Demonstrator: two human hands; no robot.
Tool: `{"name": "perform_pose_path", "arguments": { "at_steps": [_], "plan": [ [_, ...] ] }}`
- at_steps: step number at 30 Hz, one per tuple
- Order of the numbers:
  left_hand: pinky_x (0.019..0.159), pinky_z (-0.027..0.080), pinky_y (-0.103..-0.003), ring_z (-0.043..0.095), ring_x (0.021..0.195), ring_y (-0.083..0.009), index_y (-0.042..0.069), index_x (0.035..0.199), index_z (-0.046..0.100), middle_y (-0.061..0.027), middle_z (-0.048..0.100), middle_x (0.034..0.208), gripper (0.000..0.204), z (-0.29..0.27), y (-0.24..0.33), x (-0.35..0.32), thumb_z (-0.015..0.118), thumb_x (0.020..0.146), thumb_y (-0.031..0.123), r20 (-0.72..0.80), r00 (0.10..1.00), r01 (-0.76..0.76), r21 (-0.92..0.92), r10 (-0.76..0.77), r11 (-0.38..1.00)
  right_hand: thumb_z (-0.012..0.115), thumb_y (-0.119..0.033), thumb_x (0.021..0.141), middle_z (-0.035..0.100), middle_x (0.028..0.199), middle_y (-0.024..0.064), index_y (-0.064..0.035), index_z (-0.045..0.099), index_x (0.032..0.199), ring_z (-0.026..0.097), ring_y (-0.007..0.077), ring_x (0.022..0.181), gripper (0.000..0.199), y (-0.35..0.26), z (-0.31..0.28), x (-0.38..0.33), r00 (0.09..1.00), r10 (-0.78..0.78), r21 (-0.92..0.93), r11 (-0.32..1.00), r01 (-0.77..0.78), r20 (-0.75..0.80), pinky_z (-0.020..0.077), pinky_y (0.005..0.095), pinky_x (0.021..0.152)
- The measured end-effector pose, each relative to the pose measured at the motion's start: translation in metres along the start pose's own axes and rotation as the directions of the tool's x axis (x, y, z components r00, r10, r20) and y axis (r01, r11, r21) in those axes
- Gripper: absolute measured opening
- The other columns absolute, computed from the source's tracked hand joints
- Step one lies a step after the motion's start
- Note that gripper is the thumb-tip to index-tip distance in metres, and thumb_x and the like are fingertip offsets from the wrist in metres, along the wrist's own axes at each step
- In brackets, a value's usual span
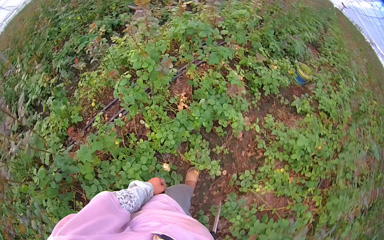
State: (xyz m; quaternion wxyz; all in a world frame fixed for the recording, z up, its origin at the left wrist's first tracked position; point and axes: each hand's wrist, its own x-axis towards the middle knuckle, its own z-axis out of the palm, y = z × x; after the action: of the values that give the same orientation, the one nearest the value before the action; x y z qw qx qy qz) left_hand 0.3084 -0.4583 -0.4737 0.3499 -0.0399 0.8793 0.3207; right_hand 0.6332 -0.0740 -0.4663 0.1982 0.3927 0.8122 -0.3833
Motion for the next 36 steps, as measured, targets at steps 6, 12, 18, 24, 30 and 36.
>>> {"name": "perform_pose_path", "arguments": {
  "at_steps": [6,12,18,24,30,36],
  "plan": [
    [0.083,0.051,-0.037,0.066,0.087,-0.0287,0.013,0.093,0.072,-0.0130,0.070,0.089,0.029,-0.018,0.059,0.069,0.059,0.076,0.032,0.009,0.999,-0.034,0.019,0.034,0.999,0.069,-0.031,0.075,0.063,0.077,0.0233,-0.0013,0.060,0.085,0.062,0.0431,0.074,0.032,-0.053,-0.047,0.087,0.983,-0.182,-0.063,0.981,0.181,-0.011,0.0489,0.0450,0.064],
    [0.068,0.053,-0.034,0.066,0.071,-0.0201,0.004,0.096,0.069,-0.0118,0.069,0.082,0.026,-0.091,0.099,0.138,0.057,0.083,0.023,-0.118,0.993,-0.042,-0.359,-0.001,0.932,0.060,-0.012,0.083,0.054,0.059,0.0064,-0.0023,0.052,0.082,0.052,0.0146,0.044,0.013,-0.180,-0.112,0.154,0.996,-0.036,0.075,0.996,0.042,-0.078,0.0420,0.0323,0.040],
    [0.069,0.053,-0.037,0.067,0.071,-0.0248,0.003,0.088,0.068,-0.0145,0.068,0.076,0.027,-0.256,0.085,0.201,0.057,0.084,0.027,-0.595,0.732,-0.068,-0.548,-0.331,0.834,0.060,-0.014,0.081,0.051,0.055,0.0043,-0.0026,0.052,0.077,0.050,0.0159,0.045,0.015,-0.232,-0.159,0.195,0.994,-0.060,0.069,0.995,0.066,-0.096,0.0400,0.0332,0.041],
    [0.062,0.050,-0.028,0.060,0.073,-0.0148,0.000,0.125,0.052,-0.0122,0.064,0.106,0.039,-0.400,0.071,0.214,0.054,0.087,0.009,-0.836,0.438,-0.363,-0.500,-0.330,0.786,0.065,-0.022,0.077,0.060,0.062,0.0126,0.0005,0.059,0.075,0.057,0.0251,0.051,0.023,-0.172,-0.149,0.252,0.995,-0.039,-0.073,0.997,0.032,-0.087,0.0458,0.0404,0.050],
    [0.078,0.049,-0.033,0.061,0.086,-0.0209,0.003,0.123,0.055,-0.0121,0.064,0.107,0.044,-0.408,0.083,0.203,0.057,0.079,0.007,-0.891,0.402,-0.278,-0.337,-0.210,0.900,0.065,-0.027,0.076,0.062,0.068,0.0166,0.0007,0.062,0.080,0.060,0.0305,0.061,0.028,-0.175,-0.162,0.317,1.000,0.025,-0.297,0.955,-0.018,0.019,0.0473,0.0421,0.056],
    [0.064,0.048,-0.028,0.059,0.070,-0.0134,0.004,0.116,0.058,-0.0071,0.063,0.102,0.037,-0.381,0.099,0.176,0.057,0.079,0.004,-0.772,0.541,-0.221,-0.512,-0.332,0.830,0.066,-0.032,0.076,0.064,0.074,0.0207,0.0009,0.065,0.085,0.063,0.0359,0.070,0.034,-0.192,-0.183,0.417,0.992,-0.005,-0.418,0.906,0.057,0.125,0.0488,0.0437,0.063]
  ]
}}
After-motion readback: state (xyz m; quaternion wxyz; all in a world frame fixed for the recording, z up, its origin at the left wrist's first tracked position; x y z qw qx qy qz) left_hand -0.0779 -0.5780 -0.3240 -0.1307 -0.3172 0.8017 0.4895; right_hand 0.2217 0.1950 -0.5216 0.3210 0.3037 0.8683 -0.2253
